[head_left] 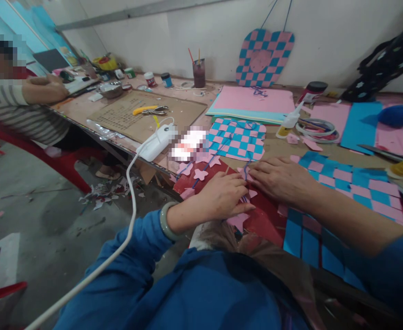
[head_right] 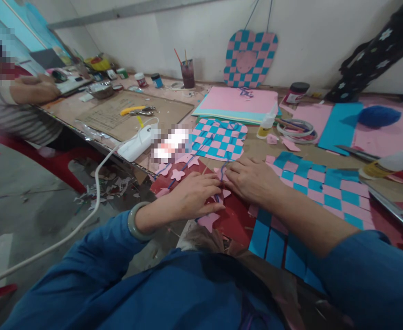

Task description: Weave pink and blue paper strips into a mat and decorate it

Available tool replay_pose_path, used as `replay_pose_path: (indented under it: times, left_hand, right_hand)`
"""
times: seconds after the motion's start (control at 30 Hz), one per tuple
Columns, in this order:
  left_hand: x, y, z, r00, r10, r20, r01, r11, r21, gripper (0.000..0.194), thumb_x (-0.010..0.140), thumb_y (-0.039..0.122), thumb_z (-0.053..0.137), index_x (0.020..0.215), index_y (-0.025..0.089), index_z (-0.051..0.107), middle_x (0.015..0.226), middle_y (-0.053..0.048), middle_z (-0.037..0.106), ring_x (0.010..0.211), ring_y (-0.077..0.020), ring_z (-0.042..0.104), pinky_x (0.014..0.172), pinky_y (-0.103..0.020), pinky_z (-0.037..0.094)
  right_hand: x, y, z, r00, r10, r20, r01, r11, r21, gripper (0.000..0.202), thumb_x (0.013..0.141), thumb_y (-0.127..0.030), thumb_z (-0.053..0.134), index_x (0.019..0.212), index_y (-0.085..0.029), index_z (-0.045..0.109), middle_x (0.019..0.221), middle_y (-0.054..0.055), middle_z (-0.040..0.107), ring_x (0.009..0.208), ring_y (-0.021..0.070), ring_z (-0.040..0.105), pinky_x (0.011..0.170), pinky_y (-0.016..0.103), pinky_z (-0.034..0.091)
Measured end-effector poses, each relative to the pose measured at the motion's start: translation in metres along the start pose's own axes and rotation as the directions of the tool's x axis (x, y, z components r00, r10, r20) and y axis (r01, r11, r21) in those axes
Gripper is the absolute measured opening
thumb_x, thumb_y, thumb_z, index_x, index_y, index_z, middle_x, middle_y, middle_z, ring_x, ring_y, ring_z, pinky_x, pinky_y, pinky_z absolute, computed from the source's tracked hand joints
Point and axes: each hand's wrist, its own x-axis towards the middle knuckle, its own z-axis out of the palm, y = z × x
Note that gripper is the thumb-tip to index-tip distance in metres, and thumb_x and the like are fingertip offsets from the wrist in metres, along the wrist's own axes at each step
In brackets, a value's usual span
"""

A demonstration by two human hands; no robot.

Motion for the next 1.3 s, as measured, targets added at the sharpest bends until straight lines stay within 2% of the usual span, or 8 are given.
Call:
replay_pose_path:
  times: [0.1, 0.23, 0.37, 0.6, 0.7, 0.87, 1.07, 1.3]
  left_hand:
    - [0.002, -0.001, -0.004, 1.000, -0.022, -0.021, 0.021, 0.999, -0.031, 0.033, 0.090, 0.044, 0.051, 0.097, 0.015, 0.065, 0.108, -0.010, 0.067, 0.111, -0.0239, 0.059, 0.084, -0.037, 0.045]
    - [0.004, -0.006, -0.008, 0.992, -0.090, -0.085, 0.084, 0.994, -0.076, 0.027, 0.091, 0.039, 0.050, 0.097, 0.014, 0.060, 0.099, -0.008, 0.069, 0.098, -0.0205, 0.063, 0.081, -0.034, 0.044]
    - [0.003, -0.008, -0.008, 0.990, -0.124, -0.063, 0.120, 0.991, -0.061, 0.028, 0.092, 0.039, 0.048, 0.099, 0.015, 0.058, 0.091, -0.006, 0.070, 0.091, -0.0198, 0.065, 0.080, -0.034, 0.042]
    - [0.003, -0.002, -0.016, 0.997, -0.070, -0.031, 0.070, 0.997, -0.013, 0.037, 0.092, 0.048, 0.045, 0.097, 0.019, 0.066, 0.098, -0.007, 0.070, 0.101, -0.0218, 0.062, 0.082, -0.035, 0.040]
    - [0.005, -0.003, -0.015, 0.996, -0.069, -0.050, 0.070, 0.998, 0.011, 0.040, 0.097, 0.040, 0.036, 0.089, 0.021, 0.070, 0.100, -0.005, 0.070, 0.103, -0.0197, 0.062, 0.082, -0.034, 0.039]
    - [0.008, -0.009, -0.008, 0.998, -0.058, -0.024, 0.060, 0.996, 0.059, 0.029, 0.094, 0.027, 0.043, 0.085, 0.018, 0.070, 0.097, -0.005, 0.070, 0.101, -0.0183, 0.061, 0.078, -0.032, 0.040]
    - [0.007, -0.014, 0.000, 0.998, -0.037, -0.044, 0.038, 0.998, 0.040, 0.017, 0.086, 0.019, 0.050, 0.081, 0.018, 0.067, 0.093, -0.003, 0.069, 0.100, -0.0191, 0.059, 0.079, -0.033, 0.041]
    - [0.005, -0.016, 0.002, 0.994, -0.037, -0.104, 0.038, 0.999, 0.014, 0.016, 0.087, 0.021, 0.050, 0.088, 0.018, 0.065, 0.097, -0.004, 0.069, 0.101, -0.0182, 0.059, 0.085, -0.033, 0.042]
  right_hand:
    - [-0.001, 0.003, 0.003, 0.999, -0.016, -0.050, 0.016, 1.000, 0.014, 0.031, 0.095, -0.030, 0.042, 0.101, -0.014, 0.068, 0.110, 0.012, 0.066, 0.099, 0.0248, 0.058, 0.081, 0.037, 0.038]
    - [-0.006, 0.008, 0.007, 0.978, -0.135, -0.160, 0.133, 0.991, -0.023, 0.026, 0.092, -0.019, 0.045, 0.102, -0.014, 0.069, 0.111, 0.010, 0.067, 0.099, 0.0227, 0.060, 0.086, 0.035, 0.040]
    - [-0.007, 0.007, 0.006, 0.952, -0.202, -0.229, 0.182, 0.978, -0.106, 0.027, 0.091, -0.012, 0.043, 0.096, -0.011, 0.069, 0.102, 0.010, 0.070, 0.093, 0.0212, 0.062, 0.084, 0.034, 0.042]
    - [-0.003, 0.002, 0.002, 0.984, -0.118, -0.131, 0.111, 0.992, -0.063, 0.027, 0.091, -0.014, 0.042, 0.096, -0.010, 0.068, 0.102, 0.012, 0.070, 0.088, 0.0218, 0.064, 0.080, 0.034, 0.043]
    - [0.001, 0.001, 0.000, 0.996, -0.051, -0.078, 0.050, 0.999, -0.020, 0.028, 0.090, -0.012, 0.042, 0.101, -0.010, 0.067, 0.103, 0.012, 0.069, 0.091, 0.0224, 0.064, 0.081, 0.034, 0.042]
    - [0.004, -0.001, -0.009, 0.995, 0.096, 0.028, -0.097, 0.994, 0.045, 0.023, 0.090, -0.022, 0.048, 0.083, -0.014, 0.068, 0.089, 0.009, 0.070, 0.081, 0.0211, 0.063, 0.067, 0.031, 0.038]
    - [-0.006, -0.012, -0.010, 0.986, -0.051, -0.157, 0.089, 0.964, 0.251, 0.032, 0.095, -0.027, 0.040, 0.086, -0.019, 0.070, 0.088, 0.007, 0.067, 0.081, 0.0165, 0.059, 0.070, 0.029, 0.040]
    - [-0.007, -0.017, 0.002, 0.985, -0.073, -0.156, 0.117, 0.949, 0.294, 0.031, 0.094, -0.025, 0.042, 0.085, -0.017, 0.071, 0.082, 0.008, 0.064, 0.077, 0.0164, 0.057, 0.069, 0.029, 0.042]
